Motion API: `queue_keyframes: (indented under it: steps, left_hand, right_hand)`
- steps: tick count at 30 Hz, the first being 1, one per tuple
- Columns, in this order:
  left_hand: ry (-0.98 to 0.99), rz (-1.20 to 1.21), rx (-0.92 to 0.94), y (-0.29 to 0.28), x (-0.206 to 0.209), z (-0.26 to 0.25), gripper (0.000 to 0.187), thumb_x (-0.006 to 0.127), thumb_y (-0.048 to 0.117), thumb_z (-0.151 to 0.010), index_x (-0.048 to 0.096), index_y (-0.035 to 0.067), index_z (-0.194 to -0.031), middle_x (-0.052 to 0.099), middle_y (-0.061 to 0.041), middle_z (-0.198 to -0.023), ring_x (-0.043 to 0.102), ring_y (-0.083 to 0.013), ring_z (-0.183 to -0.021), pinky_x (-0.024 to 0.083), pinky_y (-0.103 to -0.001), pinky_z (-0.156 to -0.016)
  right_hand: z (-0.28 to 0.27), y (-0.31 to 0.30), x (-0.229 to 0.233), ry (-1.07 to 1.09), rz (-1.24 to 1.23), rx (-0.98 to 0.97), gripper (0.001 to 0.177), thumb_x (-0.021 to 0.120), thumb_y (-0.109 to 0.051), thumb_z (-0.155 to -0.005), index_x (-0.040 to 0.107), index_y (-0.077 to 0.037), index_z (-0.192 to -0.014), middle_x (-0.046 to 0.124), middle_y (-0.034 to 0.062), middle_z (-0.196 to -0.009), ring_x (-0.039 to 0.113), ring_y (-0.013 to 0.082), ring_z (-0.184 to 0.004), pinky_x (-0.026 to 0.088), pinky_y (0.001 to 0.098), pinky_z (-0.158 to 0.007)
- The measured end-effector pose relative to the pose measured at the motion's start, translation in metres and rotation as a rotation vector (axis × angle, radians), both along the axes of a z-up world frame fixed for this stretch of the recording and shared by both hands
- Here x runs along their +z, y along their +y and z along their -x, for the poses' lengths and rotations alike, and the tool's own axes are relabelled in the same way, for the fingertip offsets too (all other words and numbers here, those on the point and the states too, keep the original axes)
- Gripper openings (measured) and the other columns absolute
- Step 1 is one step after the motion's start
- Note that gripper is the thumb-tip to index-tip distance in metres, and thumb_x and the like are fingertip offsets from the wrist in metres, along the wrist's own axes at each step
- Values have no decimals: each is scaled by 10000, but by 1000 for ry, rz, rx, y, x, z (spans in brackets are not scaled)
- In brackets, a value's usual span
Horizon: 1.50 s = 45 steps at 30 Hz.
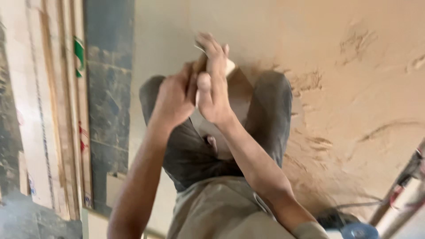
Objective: The person sands the edges and surfaces of a wooden board using a piece of sandpaper, turning the board over multiple times to reach all sides.
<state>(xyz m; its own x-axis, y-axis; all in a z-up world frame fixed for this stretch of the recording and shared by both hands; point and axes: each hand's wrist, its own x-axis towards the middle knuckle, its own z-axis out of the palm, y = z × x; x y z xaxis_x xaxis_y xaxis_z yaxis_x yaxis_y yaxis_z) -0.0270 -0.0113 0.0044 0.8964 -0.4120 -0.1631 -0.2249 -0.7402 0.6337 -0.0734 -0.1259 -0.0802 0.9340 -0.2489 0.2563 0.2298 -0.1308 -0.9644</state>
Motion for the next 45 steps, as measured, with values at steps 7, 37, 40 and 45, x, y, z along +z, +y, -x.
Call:
queue_keyframes:
  steps: [7,37,40,45]
  left_hand:
    - [-96,15,-66,0,4,-4,313,465,208,-1091,599,-3,-1279,708,-233,-927,695,-410,-814,532,-484,-689]
    - [23,-69,12,-2,6,-11,319,442,227,-1085,602,19,-1267,702,-186,-816,720,-357,-708,566,-449,-643]
    - [100,-65,33,-1,2,3,323,432,230,-1074,600,32,-1267,708,-164,-808,731,-324,-677,588,-429,-634]
    - [-105,8,-64,2,2,-1,288,463,213,-1113,600,15,-1273,709,-200,-881,715,-390,-777,557,-478,-677]
  right_hand:
    - [-10,-19,-18,113,-97,26,637,246,-503,-1153,438,-33,-1537,520,168,-1486,460,309,-1428,186,488,-1321]
    - [0,-3,-15,14,-99,35,734,132,-589,-1160,175,-67,-1673,182,131,-1755,84,281,-1625,5,479,-1363]
    - [13,-5,-12,51,14,25,728,133,-596,-1145,250,-87,-1652,284,98,-1721,190,247,-1603,49,455,-1344]
    - [6,-10,-10,92,-104,36,766,156,-606,-1154,196,-48,-1677,203,156,-1745,155,308,-1625,90,475,-1362]
